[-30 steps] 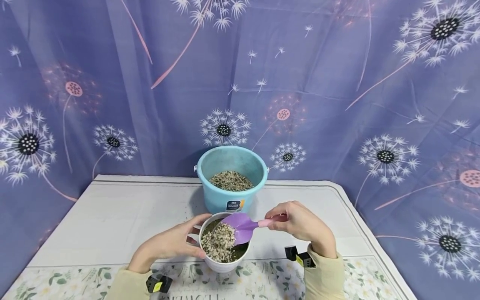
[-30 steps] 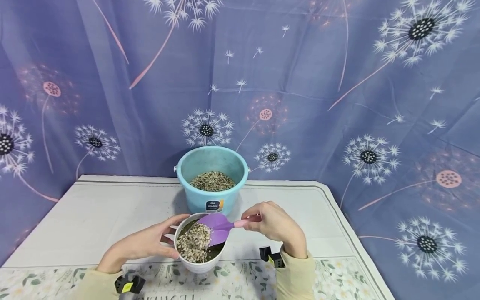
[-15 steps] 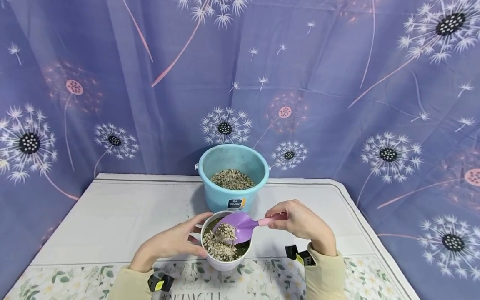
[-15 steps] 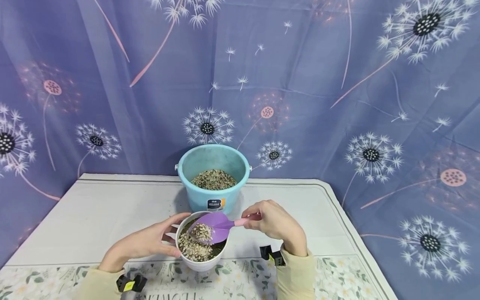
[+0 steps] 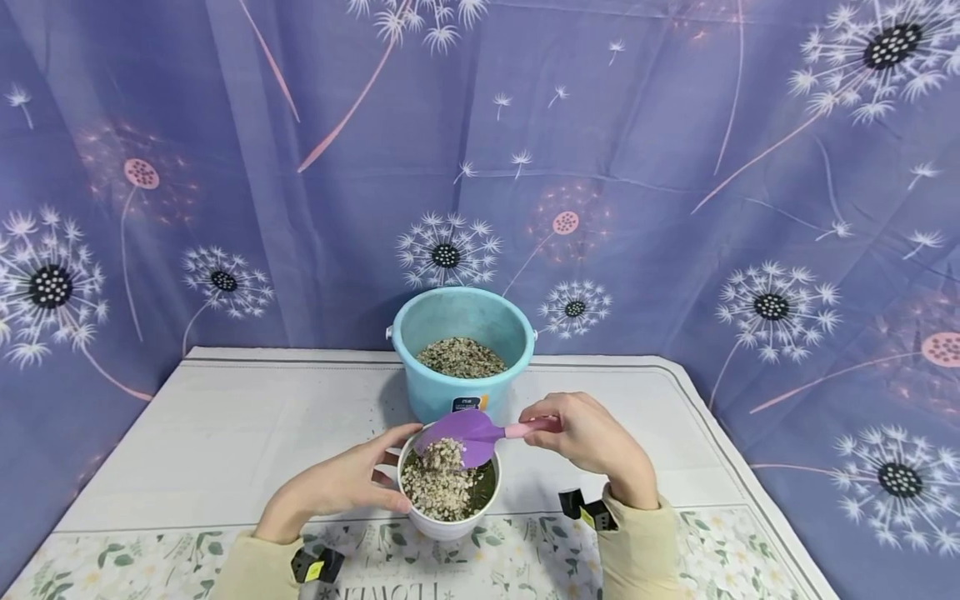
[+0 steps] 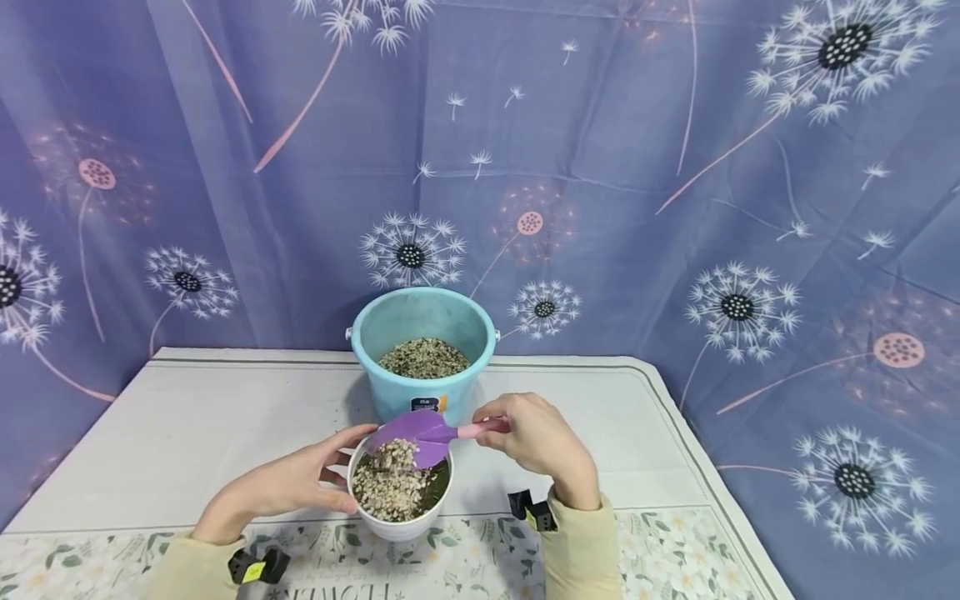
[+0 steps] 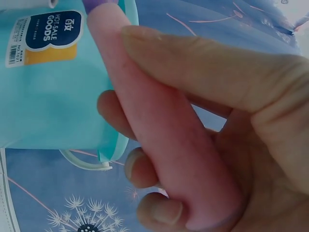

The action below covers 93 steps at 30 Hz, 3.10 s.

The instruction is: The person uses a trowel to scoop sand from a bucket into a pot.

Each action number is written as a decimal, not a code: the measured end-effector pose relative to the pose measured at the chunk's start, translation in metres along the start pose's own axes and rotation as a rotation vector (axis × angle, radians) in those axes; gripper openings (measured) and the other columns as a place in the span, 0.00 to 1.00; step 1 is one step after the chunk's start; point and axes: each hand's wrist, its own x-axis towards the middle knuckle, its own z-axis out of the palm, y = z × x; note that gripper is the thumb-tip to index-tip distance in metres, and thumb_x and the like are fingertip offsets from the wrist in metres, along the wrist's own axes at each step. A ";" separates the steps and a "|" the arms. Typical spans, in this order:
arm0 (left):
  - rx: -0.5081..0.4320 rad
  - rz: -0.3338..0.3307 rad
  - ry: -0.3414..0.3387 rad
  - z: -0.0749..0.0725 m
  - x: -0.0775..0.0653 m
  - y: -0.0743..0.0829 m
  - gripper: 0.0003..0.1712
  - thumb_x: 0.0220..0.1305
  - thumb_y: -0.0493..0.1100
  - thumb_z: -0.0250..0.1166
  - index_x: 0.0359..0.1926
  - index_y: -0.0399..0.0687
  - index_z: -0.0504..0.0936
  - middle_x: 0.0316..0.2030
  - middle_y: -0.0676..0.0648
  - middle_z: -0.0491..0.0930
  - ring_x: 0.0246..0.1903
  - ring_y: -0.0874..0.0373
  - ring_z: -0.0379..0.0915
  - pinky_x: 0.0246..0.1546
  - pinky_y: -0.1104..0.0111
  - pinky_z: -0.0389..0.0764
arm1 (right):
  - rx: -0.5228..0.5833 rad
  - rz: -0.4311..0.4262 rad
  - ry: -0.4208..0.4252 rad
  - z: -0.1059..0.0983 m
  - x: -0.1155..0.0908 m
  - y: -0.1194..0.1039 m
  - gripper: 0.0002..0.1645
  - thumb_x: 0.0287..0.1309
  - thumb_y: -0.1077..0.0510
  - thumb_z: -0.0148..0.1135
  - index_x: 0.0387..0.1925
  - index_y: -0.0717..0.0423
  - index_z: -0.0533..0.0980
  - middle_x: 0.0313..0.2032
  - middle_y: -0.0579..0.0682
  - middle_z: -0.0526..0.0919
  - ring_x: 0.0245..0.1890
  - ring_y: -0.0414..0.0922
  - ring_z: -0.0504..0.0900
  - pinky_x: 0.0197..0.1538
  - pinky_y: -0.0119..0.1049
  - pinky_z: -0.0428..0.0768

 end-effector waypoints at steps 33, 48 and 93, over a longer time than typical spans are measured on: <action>-0.040 0.003 -0.011 0.002 -0.003 0.002 0.59 0.56 0.45 0.74 0.76 0.41 0.43 0.67 0.28 0.57 0.50 0.45 0.76 0.49 0.63 0.80 | -0.236 -0.067 0.278 -0.001 -0.002 -0.008 0.17 0.42 0.62 0.78 0.36 0.44 0.85 0.30 0.35 0.79 0.33 0.37 0.74 0.37 0.37 0.76; 0.002 0.029 -0.003 0.000 -0.003 0.004 0.58 0.56 0.45 0.74 0.76 0.39 0.44 0.67 0.28 0.58 0.53 0.42 0.73 0.51 0.56 0.80 | -0.201 -0.100 0.284 -0.003 0.002 -0.006 0.17 0.42 0.61 0.79 0.37 0.46 0.85 0.32 0.37 0.80 0.34 0.37 0.74 0.39 0.38 0.76; 0.248 -0.031 0.906 -0.075 0.083 0.016 0.22 0.67 0.59 0.61 0.43 0.45 0.79 0.38 0.45 0.79 0.40 0.51 0.73 0.42 0.60 0.73 | -0.085 -0.002 0.202 -0.040 0.047 0.034 0.07 0.62 0.53 0.66 0.41 0.49 0.82 0.21 0.40 0.72 0.21 0.40 0.66 0.26 0.36 0.69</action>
